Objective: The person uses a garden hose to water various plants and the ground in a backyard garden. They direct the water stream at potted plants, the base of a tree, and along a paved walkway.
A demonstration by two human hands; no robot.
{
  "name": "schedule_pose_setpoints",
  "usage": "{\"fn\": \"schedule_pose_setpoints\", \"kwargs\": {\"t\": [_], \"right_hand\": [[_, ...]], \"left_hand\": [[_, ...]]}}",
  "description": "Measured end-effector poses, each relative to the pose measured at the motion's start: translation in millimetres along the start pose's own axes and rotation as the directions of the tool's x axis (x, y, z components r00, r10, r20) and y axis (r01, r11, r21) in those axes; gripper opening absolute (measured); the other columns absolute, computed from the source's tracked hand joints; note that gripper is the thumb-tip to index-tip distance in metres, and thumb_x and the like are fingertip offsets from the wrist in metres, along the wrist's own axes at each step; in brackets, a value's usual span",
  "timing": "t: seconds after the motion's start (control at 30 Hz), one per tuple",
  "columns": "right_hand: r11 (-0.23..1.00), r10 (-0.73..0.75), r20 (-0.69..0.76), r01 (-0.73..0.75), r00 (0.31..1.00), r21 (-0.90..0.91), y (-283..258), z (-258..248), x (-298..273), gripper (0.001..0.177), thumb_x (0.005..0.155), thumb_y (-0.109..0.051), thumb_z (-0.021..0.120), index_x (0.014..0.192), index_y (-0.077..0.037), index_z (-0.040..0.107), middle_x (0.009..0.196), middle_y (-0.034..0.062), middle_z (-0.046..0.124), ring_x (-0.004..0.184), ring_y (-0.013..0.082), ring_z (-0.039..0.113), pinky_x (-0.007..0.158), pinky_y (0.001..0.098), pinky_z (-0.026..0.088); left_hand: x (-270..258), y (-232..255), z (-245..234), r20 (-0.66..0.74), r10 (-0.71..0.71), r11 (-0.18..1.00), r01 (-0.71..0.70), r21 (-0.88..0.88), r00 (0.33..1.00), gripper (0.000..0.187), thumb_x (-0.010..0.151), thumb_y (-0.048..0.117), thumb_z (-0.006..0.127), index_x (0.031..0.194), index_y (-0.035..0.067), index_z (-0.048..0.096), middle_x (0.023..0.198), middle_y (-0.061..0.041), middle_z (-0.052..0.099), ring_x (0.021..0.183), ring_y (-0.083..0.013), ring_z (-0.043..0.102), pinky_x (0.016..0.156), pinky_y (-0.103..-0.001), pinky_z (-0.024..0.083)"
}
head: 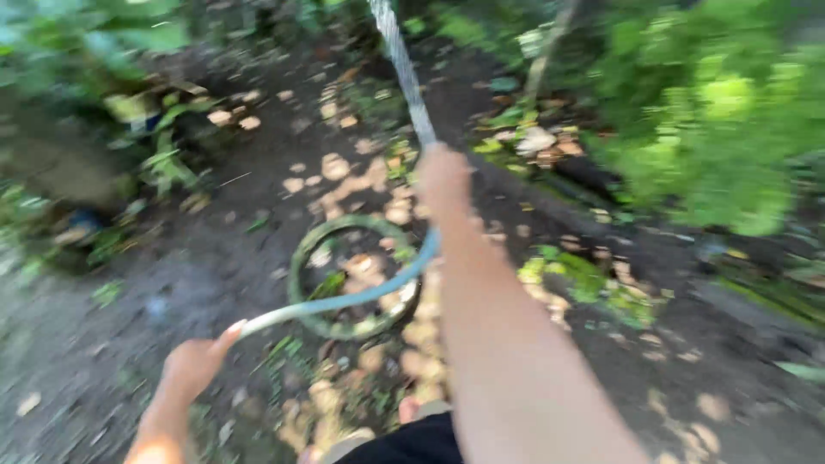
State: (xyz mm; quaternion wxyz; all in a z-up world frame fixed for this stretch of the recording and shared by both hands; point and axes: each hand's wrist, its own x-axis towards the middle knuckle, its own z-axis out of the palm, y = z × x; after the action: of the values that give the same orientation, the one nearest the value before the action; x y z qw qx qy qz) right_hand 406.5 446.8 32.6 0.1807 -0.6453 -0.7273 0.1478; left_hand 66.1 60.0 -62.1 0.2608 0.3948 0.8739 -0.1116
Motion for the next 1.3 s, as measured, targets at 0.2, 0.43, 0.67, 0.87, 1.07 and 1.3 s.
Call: {"fn": "schedule_pose_setpoints", "kwargs": {"t": [0.2, 0.43, 0.67, 0.87, 1.07, 1.3], "right_hand": [[0.846, 0.370, 0.232, -0.430, 0.900, 0.316, -57, -132, -92, 0.058, 0.107, -0.036, 0.031, 0.118, 0.007, 0.068, 0.119, 0.0257, 0.071, 0.119, 0.0371, 0.067, 0.098, 0.0490, 0.056], [0.783, 0.361, 0.278, -0.452, 0.890, 0.428, -40, -109, -78, 0.060, 0.104, -0.036, 0.032, 0.121, 0.010, 0.066, 0.121, 0.0301, 0.067, 0.113, 0.0438, 0.068, 0.085, 0.0557, 0.061], [0.806, 0.334, 0.261, -0.418, 0.906, 0.419, 29, -18, -16, 0.059, 0.105, -0.035, 0.033, 0.106, 0.014, 0.066, 0.094, 0.0338, 0.069, 0.059, 0.0434, 0.070, 0.044, 0.0546, 0.062], [0.862, 0.254, 0.240, -0.332, 0.937, 0.383, 6, -54, -43, 0.062, 0.104, -0.034, 0.032, 0.103, 0.016, 0.067, 0.096, 0.0369, 0.067, 0.082, 0.0433, 0.065, 0.072, 0.0555, 0.054], [0.862, 0.267, 0.278, -0.358, 0.923, 0.359, 40, -12, -11, 0.065, 0.105, -0.039, 0.031, 0.101, 0.015, 0.067, 0.089, 0.0321, 0.066, 0.076, 0.0424, 0.065, 0.070, 0.0554, 0.056], [0.709, 0.416, 0.293, -0.509, 0.861, 0.488, 105, 71, 20, 0.055, 0.103, -0.033, 0.036, 0.078, 0.008, 0.063, 0.054, 0.0231, 0.056, 0.034, 0.0367, 0.057, 0.034, 0.0501, 0.052]], "left_hand": [[-12, 18, -6, -0.049, -0.020, 0.918, -0.001, -0.396, 0.999, 0.090, 0.085, 0.090, 0.041, 0.045, 0.010, 0.046, 0.039, -0.008, 0.042, 0.040, -0.0244, 0.051, 0.050, -0.039, 0.045], [-16, 28, 8, -0.091, 0.068, 0.952, -0.092, -0.293, 0.994, 0.090, 0.092, 0.083, 0.035, 0.044, 0.006, 0.041, 0.041, -0.015, 0.051, 0.048, -0.0307, 0.060, 0.060, -0.034, 0.048], [0, 23, 23, -0.244, 0.196, 0.963, -0.234, -0.137, 0.950, 0.038, 0.087, 0.061, 0.055, 0.091, 0.025, 0.043, 0.060, -0.012, 0.052, 0.062, -0.0306, 0.052, 0.061, -0.046, 0.043], [-9, 54, -9, -0.021, -0.068, 0.932, 0.056, -0.358, 0.997, 0.081, 0.076, 0.080, 0.063, 0.088, 0.000, 0.076, 0.081, -0.020, 0.075, 0.086, -0.0295, 0.073, 0.078, -0.038, 0.061], [11, 56, -10, -0.001, -0.177, 0.847, 0.152, -0.509, 0.984, 0.086, 0.070, 0.083, 0.071, 0.099, 0.002, 0.081, 0.101, -0.018, 0.079, 0.094, -0.0306, 0.076, 0.070, -0.040, 0.061], [43, 43, -1, 0.018, -0.161, 0.842, 0.147, -0.519, 0.987, 0.088, 0.068, 0.084, 0.073, 0.095, 0.001, 0.080, 0.100, -0.021, 0.078, 0.096, -0.0336, 0.075, 0.071, -0.040, 0.061]]}}
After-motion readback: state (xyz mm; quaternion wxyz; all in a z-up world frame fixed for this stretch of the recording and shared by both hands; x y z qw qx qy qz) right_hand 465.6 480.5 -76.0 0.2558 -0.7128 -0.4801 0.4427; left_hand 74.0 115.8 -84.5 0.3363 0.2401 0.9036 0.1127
